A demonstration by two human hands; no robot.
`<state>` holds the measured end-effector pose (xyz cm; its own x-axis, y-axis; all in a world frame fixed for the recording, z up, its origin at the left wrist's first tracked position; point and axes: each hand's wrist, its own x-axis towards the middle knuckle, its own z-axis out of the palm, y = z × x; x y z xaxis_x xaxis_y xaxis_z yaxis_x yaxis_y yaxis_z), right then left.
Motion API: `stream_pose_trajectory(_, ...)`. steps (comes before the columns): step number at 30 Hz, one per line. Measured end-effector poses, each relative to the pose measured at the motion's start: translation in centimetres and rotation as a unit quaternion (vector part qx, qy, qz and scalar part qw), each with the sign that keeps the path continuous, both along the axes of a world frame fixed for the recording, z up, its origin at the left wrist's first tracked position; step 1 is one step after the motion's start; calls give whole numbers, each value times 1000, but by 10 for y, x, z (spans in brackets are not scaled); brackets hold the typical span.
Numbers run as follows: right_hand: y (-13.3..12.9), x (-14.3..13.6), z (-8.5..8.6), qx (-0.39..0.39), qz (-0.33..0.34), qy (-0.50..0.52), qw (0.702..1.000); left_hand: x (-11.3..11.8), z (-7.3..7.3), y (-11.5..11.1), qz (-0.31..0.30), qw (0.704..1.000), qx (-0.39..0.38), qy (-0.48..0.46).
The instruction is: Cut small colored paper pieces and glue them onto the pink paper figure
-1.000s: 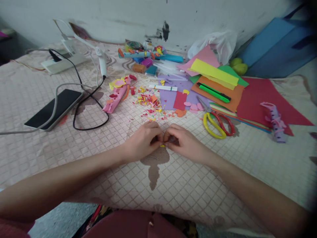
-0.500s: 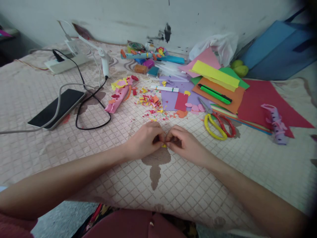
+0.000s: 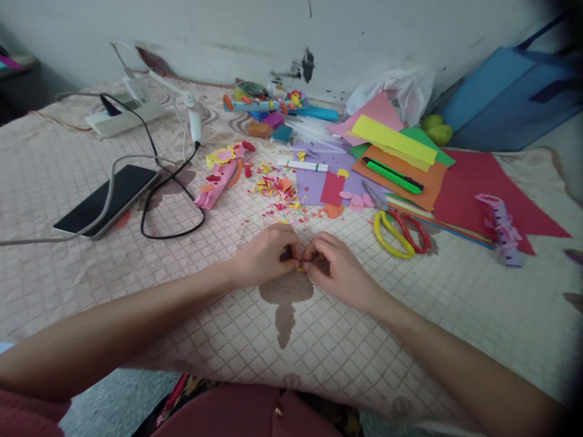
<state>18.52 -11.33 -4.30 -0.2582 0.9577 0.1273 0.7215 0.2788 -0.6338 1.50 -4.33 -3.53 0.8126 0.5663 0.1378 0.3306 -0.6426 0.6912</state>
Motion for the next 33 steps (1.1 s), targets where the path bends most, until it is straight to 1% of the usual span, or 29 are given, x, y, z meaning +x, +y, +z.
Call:
stream_pose_trajectory(4, -1, -2, 0, -2, -13, -11, 1000, 0, 1, 0, 4, 1000, -7, 7)
stream_pose_trajectory(16, -1, -3, 0, 3, -17, -12, 1000, 1, 1, 0, 20, 1000, -14, 1)
stream_pose_trajectory(26, -2, -6, -1, 11, -30, -19, 999, 1, 3, -1, 20, 1000, -13, 5)
stream_pose_trajectory(30, -4, -4, 0, 10, -26, 20, 999, 1, 3, -1, 23, 999, -17, 14)
stream_pose_trajectory(33, -9, 2, 2, 12, -1, 69, 998, 0, 2, -1, 21, 1000, -20, 8)
